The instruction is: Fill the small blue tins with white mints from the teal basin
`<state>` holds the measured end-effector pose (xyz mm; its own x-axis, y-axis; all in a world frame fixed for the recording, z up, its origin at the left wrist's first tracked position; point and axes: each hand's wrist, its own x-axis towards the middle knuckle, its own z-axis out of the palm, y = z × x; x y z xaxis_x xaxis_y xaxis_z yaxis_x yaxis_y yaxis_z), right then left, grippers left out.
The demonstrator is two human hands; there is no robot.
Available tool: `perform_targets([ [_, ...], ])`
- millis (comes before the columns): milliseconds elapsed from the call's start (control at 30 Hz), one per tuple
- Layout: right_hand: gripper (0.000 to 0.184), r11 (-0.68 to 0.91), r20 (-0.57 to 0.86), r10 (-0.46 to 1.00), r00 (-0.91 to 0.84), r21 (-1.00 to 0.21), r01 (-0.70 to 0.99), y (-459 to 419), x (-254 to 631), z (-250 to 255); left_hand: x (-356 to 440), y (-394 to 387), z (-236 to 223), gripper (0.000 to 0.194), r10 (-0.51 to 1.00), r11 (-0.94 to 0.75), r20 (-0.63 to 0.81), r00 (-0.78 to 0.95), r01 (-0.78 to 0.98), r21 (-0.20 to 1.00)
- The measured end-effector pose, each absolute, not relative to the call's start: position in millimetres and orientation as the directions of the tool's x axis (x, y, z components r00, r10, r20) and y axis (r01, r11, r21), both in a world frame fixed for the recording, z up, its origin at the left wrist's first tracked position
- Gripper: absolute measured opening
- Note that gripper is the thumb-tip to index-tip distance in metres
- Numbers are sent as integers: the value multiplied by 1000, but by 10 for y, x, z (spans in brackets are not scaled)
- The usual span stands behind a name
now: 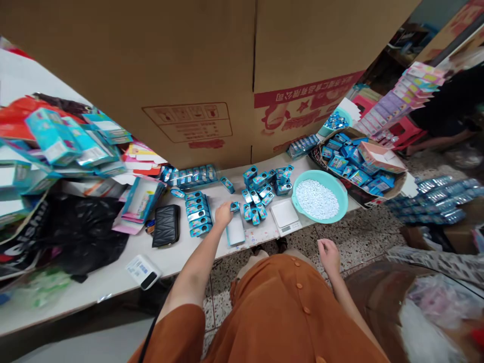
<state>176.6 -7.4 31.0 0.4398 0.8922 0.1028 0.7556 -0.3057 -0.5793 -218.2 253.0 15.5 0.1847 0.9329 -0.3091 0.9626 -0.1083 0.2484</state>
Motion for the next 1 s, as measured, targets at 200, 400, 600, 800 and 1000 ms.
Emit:
perform_targets([
  [200, 32, -329, 71, 886, 458, -601, 728, -44, 1688, 310, -2212, 2635, 111, 41, 893, -246, -338, 298, 951, 187],
  [400, 33, -355, 43, 882, 470, -595, 721, -9, 1637, 325, -2338, 2756, 9, 41, 875, -312, -311, 370, 924, 221],
  [600, 32, -403, -15, 871, 490, -591, 699, -10, 1630, 369, -2662, 2946, -251, 74, 836, -275, -340, 431, 865, 420],
  [800, 32, -422, -44, 871, 489, -574, 701, 5, 1645, 419, -2806, 3094, -384, 64, 782, -356, -366, 505, 843, 403],
  [1000, 32, -437, -87, 876, 474, -556, 707, 60, 1627, 451, -2623, 3224, -213, 77, 696, -441, -436, 571, 819, 368],
])
